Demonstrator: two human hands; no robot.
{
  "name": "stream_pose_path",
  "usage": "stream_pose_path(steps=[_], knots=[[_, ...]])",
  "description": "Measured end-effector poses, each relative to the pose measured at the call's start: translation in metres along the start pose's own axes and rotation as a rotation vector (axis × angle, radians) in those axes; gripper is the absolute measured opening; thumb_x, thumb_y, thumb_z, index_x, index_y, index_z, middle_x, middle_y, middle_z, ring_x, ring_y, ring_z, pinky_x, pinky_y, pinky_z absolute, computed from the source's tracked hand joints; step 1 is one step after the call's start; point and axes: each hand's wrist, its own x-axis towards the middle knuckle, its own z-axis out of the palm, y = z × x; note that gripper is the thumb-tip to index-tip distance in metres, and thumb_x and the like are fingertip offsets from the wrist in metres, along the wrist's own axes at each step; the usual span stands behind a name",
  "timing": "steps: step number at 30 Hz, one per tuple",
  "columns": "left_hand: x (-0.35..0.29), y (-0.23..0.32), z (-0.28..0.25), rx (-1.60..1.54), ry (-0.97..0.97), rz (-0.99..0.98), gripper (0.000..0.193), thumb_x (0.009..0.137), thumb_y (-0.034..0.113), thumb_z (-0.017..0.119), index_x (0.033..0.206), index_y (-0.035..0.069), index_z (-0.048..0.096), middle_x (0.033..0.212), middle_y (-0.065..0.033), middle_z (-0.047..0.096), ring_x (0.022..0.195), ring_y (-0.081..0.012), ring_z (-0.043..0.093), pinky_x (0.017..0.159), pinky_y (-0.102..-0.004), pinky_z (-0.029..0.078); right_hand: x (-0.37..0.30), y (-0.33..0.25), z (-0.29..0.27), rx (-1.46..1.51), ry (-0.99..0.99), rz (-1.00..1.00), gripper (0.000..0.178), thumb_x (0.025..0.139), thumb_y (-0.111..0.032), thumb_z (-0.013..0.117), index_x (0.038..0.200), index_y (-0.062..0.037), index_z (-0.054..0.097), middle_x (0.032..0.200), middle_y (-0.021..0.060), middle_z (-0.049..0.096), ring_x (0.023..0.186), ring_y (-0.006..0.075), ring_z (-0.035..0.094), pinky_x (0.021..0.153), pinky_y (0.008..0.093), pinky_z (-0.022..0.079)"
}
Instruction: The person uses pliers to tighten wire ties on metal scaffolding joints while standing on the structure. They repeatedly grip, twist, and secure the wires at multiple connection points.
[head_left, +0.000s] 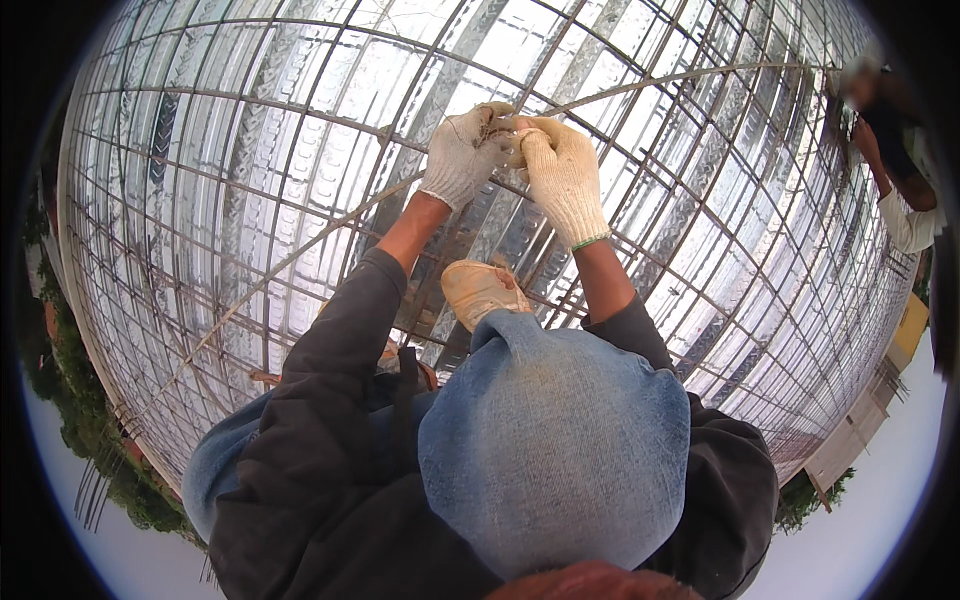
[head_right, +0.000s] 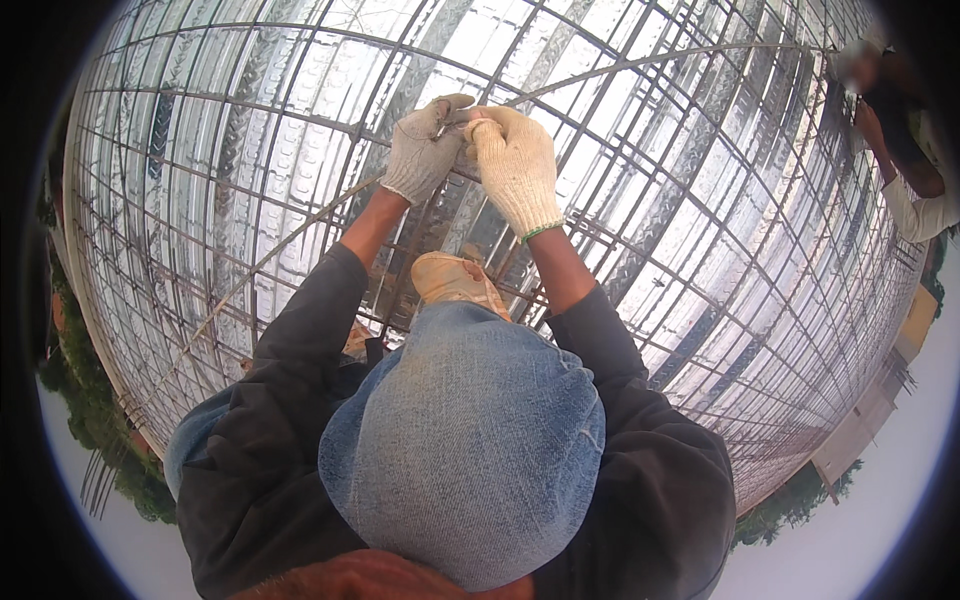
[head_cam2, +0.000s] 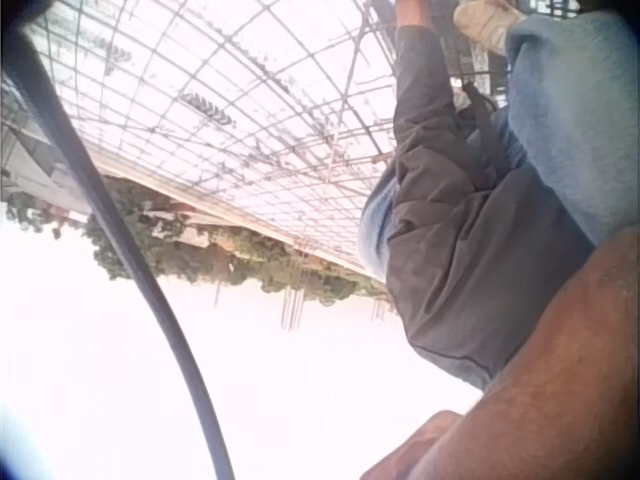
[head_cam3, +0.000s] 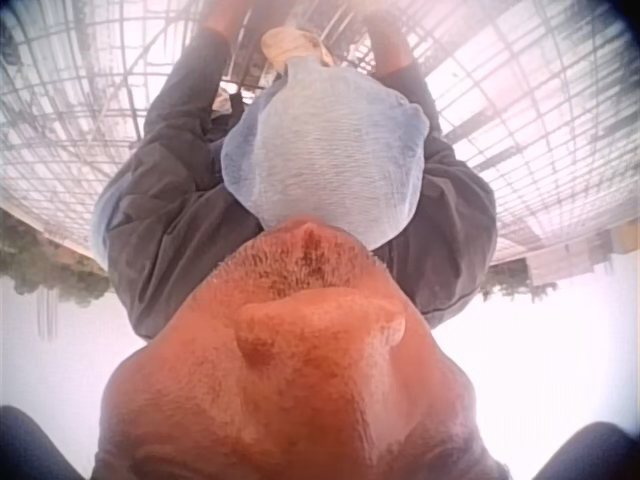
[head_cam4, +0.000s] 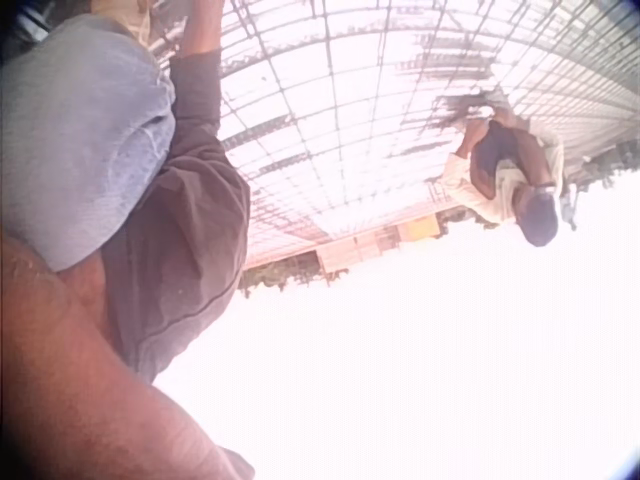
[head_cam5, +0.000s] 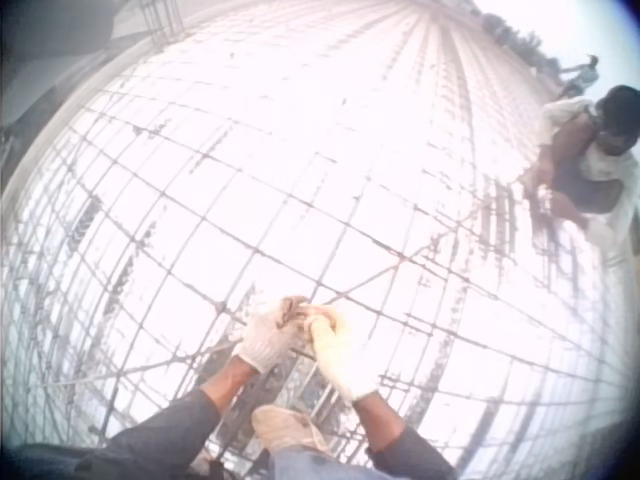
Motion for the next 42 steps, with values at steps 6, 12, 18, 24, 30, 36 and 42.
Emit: stream_pose_path(steps=[6, 12, 18, 24, 30, 36, 42], knots=[[0.004, -0.012, 0.001, 0.054, 0.056, 0.051, 0.026, 0.101, 0.018, 0.077, 0.12, 0.001, 0.079, 0.102, -0.0144, 0.085, 0.091, -0.0229, 0.083, 0.084, -0.0366, 0.065, 0.029, 0.02, -0.003, -0.247, -0.016, -0.072, 0.039, 0.094, -0.036, 0.08, 0.109, -0.0009, 0.088, 0.094, 0.0185, 0.084, 0.088, 0.0293, 0.08, 0.083, 0.0406, 0.061], [0.008, -0.017, -0.003, -0.112, -0.021, -0.046, 0.023, 0.102, 0.017, 0.074, 0.118, 0.002, 0.081, 0.097, -0.0117, 0.084, 0.083, -0.0165, 0.076, 0.079, -0.0332, 0.061, 0.036, 0.034, -0.003, 0.014, -0.104, 0.1, 0.039, 0.092, -0.029, 0.074, 0.108, 0.0032, 0.087, 0.082, 0.0143, 0.082, 0.07, 0.0178, 0.074, 0.07, 0.035, 0.059], [0.023, 0.002, -0.015, -0.027, -0.116, -0.136, 0.032, 0.095, 0.024, 0.075, 0.117, 0.002, 0.083, 0.1, -0.0133, 0.084, 0.089, -0.0177, 0.077, 0.087, -0.0362, 0.062, 0.02, 0.061, 0.024, -0.04, 0.153, -0.014, 0.035, 0.092, -0.028, 0.073, 0.104, 0.0026, 0.085, 0.084, 0.0157, 0.082, 0.073, 0.0239, 0.076, 0.072, 0.0404, 0.059], [0.079, 0.02, -0.025, 0.378, -0.437, 0.046, 0.038, 0.083, 0.025, 0.076, 0.116, 0.006, 0.085, 0.107, -0.0151, 0.084, 0.092, -0.0255, 0.08, 0.086, -0.039, 0.064, -0.002, 0.054, 0.04, -0.115, 0.21, -0.077, 0.035, 0.096, -0.022, 0.072, 0.117, 0.0039, 0.081, 0.094, 0.0129, 0.083, 0.084, 0.0209, 0.077, 0.08, 0.038, 0.06], [0.103, 0.045, -0.034, 0.429, -0.646, -0.005, 0.039, 0.076, 0.023, 0.076, 0.109, 0.006, 0.087, 0.094, -0.012, 0.082, 0.082, -0.023, 0.075, 0.077, -0.0408, 0.061, 0.018, 0.039, -0.004, -0.807, -0.084, -0.613, 0.022, 0.089, -0.016, 0.08, 0.107, -0.0028, 0.079, 0.095, 0.0121, 0.077, 0.095, 0.0304, 0.079, 0.083, 0.0458, 0.062], [0.103, 0.023, -0.038, 0.223, -0.592, -0.171, 0.027, 0.089, 0.019, 0.068, 0.104, 0.001, 0.083, 0.083, -0.0072, 0.078, 0.075, -0.0149, 0.07, 0.07, -0.0353, 0.057, 0.066, 0.001, -0.026, -1.28, -0.398, -1.029, 0.005, 0.093, -0.013, 0.078, 0.092, -0.0097, 0.081, 0.094, 0.0067, 0.079, 0.096, 0.0245, 0.081, 0.08, 0.0411, 0.066], [0.108, -0.018, -0.029, 0.007, -0.553, -0.192, 0.025, 0.095, 0.015, 0.07, 0.108, -0.002, 0.082, 0.09, -0.0117, 0.081, 0.081, -0.0158, 0.073, 0.076, -0.0368, 0.06, 0.076, -0.013, -0.045, -1.225, -0.374, -1.364, 0.006, 0.093, -0.015, 0.077, 0.089, -0.0169, 0.081, 0.092, 0.001, 0.077, 0.099, 0.02, 0.077, 0.087, 0.0385, 0.062]])
